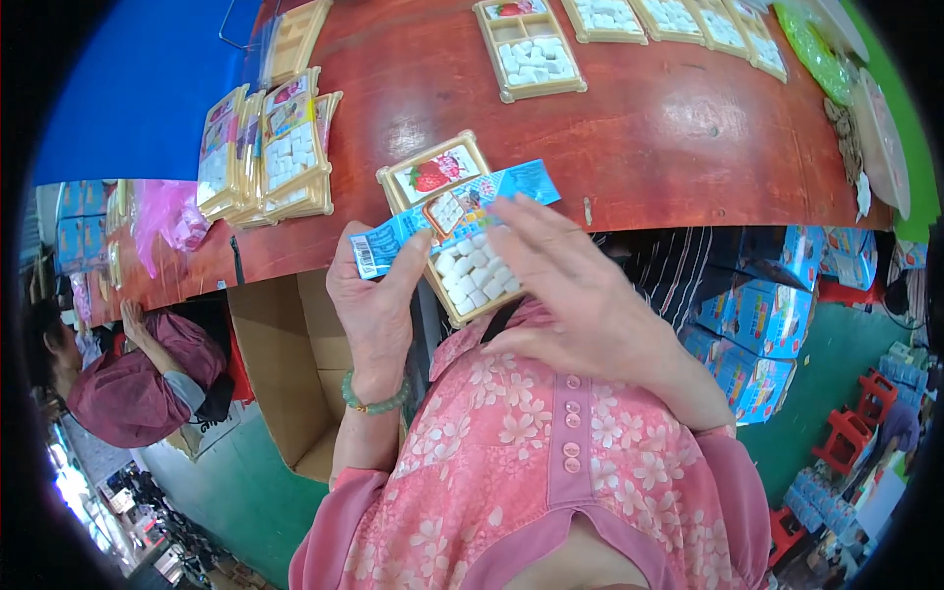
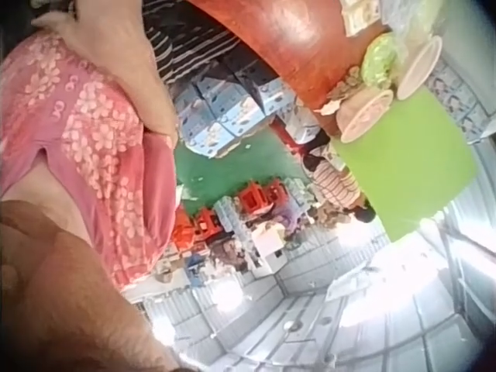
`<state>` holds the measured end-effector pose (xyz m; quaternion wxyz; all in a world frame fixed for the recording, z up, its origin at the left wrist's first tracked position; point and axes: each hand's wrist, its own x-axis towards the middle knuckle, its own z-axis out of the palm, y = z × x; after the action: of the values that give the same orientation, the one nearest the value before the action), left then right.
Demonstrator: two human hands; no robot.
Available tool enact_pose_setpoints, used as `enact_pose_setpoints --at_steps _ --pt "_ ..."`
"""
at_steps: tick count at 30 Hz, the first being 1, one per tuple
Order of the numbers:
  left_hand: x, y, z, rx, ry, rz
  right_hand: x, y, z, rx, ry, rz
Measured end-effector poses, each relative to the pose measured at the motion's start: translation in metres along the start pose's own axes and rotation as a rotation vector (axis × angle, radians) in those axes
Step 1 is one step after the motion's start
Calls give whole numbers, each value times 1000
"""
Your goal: Applying labels to small plastic trays containing candy.
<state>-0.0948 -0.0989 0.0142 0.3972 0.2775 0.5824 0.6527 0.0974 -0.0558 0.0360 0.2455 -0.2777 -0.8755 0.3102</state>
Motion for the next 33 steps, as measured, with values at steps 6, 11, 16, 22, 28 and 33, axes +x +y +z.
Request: enact_pose_setpoints --at_steps 6,11,16,22,28,33 --pt "-15 -6 15 121 -163 56 -11 13 2 420 415 431" --pt "-20 -15 18 123 -239 44 -17 23 9 810 436 619" --pt "-19 -19 21 89 -273 28 -16 24 7 1060 462 662" --pt "-14 -14 23 57 -367 3 -12 26 8 1184 542 634" --pt "-14 -20 24 90 -391 -4 -19 28 0 1308 439 727" --pt "-14 -19 26 130 -433 -4 -21 24 0 1421 506 713"
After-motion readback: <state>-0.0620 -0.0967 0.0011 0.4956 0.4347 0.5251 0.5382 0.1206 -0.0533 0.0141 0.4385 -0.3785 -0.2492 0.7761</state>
